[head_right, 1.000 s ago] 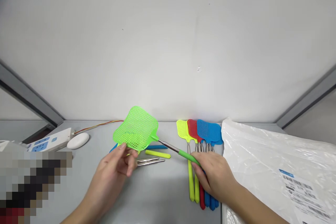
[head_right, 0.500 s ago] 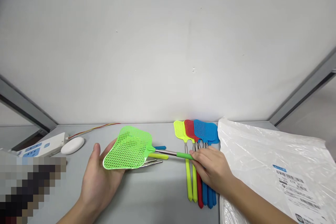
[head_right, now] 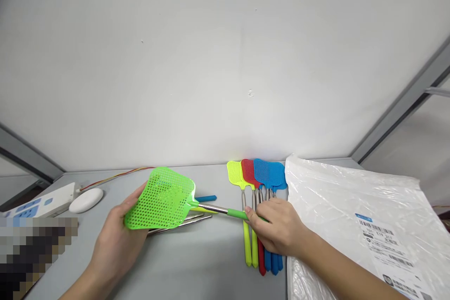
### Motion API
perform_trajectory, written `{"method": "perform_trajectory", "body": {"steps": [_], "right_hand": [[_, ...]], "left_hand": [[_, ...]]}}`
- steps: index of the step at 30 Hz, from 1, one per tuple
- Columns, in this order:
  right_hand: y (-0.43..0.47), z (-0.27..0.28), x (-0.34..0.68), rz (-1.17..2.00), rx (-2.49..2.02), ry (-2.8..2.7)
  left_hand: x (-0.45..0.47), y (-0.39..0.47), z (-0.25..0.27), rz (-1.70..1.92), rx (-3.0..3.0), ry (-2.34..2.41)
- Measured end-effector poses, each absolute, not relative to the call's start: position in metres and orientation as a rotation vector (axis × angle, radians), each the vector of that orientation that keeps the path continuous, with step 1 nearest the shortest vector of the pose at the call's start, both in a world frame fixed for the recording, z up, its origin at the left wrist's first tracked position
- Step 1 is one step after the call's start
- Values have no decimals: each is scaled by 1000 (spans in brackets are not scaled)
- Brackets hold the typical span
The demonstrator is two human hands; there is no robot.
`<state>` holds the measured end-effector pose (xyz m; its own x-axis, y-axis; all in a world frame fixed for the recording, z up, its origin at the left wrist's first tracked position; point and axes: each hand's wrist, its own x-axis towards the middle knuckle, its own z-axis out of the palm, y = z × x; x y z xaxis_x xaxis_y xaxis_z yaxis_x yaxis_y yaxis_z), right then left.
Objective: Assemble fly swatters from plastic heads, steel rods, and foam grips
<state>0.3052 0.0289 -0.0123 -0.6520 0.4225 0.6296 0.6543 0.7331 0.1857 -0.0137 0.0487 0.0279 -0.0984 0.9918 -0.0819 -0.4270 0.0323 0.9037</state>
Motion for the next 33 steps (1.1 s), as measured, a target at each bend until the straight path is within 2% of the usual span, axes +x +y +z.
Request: {"method": "perform_trajectory", "body": {"steps": [6, 10, 16, 19, 26, 33], "right_hand": [[23, -7, 300, -507, -785, -2506], [23, 8, 305, -520, -834, -2340], [14, 41, 311, -727, -1138, -2226], [-1, 50, 307, -770, -1226, -2218], [-18, 39, 290, -707, -1249, -2378], [-9, 12, 278, -880, -1515, -2334]], "left_hand": [[-16, 49, 21, 1475, 953, 1171], [-17, 49, 20, 1506, 1013, 1056], [-12, 45, 26, 1511, 1261, 1177], [-11, 42, 21, 1358, 1576, 1291], [-14, 41, 1, 989, 2297, 1118], [-13, 43, 1, 760, 2550, 1123]]}}
